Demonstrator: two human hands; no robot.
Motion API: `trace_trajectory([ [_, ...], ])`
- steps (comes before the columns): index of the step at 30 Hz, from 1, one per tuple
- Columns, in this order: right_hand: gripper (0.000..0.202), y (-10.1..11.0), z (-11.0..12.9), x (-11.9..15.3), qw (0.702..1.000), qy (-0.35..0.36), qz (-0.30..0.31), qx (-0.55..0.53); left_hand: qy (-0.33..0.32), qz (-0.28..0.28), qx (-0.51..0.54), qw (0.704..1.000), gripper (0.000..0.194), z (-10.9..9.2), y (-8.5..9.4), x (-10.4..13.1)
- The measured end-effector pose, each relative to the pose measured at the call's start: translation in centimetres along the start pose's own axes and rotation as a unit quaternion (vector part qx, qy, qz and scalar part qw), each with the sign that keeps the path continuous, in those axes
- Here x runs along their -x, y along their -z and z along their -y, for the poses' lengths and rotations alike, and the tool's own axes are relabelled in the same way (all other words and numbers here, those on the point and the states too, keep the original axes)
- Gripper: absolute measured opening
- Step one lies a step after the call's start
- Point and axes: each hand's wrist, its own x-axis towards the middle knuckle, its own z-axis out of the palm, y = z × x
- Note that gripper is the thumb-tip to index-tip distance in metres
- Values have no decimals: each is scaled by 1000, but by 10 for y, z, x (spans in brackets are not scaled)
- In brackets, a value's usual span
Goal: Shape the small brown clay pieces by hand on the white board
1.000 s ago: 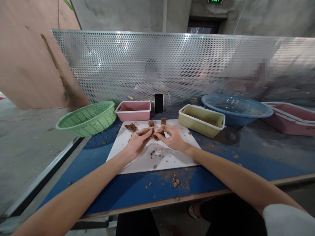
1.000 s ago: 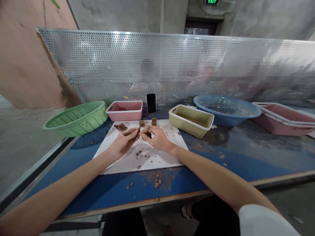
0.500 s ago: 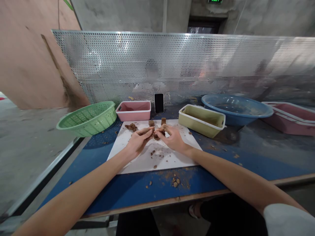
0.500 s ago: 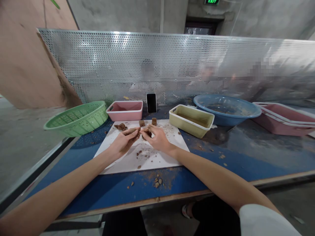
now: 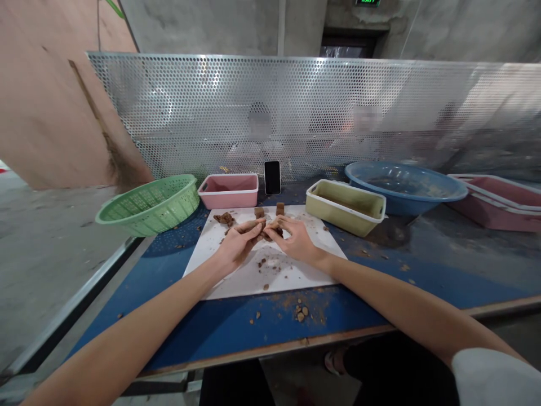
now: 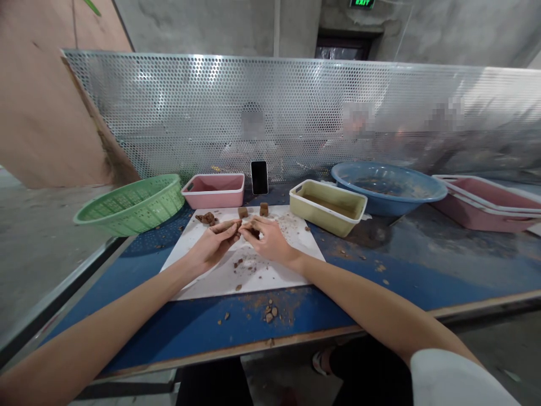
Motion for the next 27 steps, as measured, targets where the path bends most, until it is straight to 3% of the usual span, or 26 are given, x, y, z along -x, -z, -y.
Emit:
trace_trajectory([
  [3, 19, -1, 0, 1, 999, 5, -33, 4, -1, -3, -3, 1000, 26, 0, 2, -1],
  [7, 19, -1, 3, -1, 1000, 7, -16, -6, 7, 8, -3, 1000, 30, 1, 3, -2],
  [11, 18, 0, 4, -3, 999, -14, -50, -1, 4, 16, 7, 1000, 35, 5, 5, -4],
  [16, 22, 0, 2, -2, 1000, -9, -3, -9, 3, 28, 12, 1000, 32, 7, 7, -4],
  [20, 18, 1, 0, -2, 999, -8, -42, 2, 2, 21, 15, 1000, 35, 5, 7, -4],
  [24, 22, 2, 2, -3, 1000, 4, 3, -4, 7, 37, 2, 999, 32, 4, 7, -4],
  [27, 18, 1, 3, -4, 999, -1, -44, 4, 3, 46, -4, 999, 33, 5, 8, -5],
])
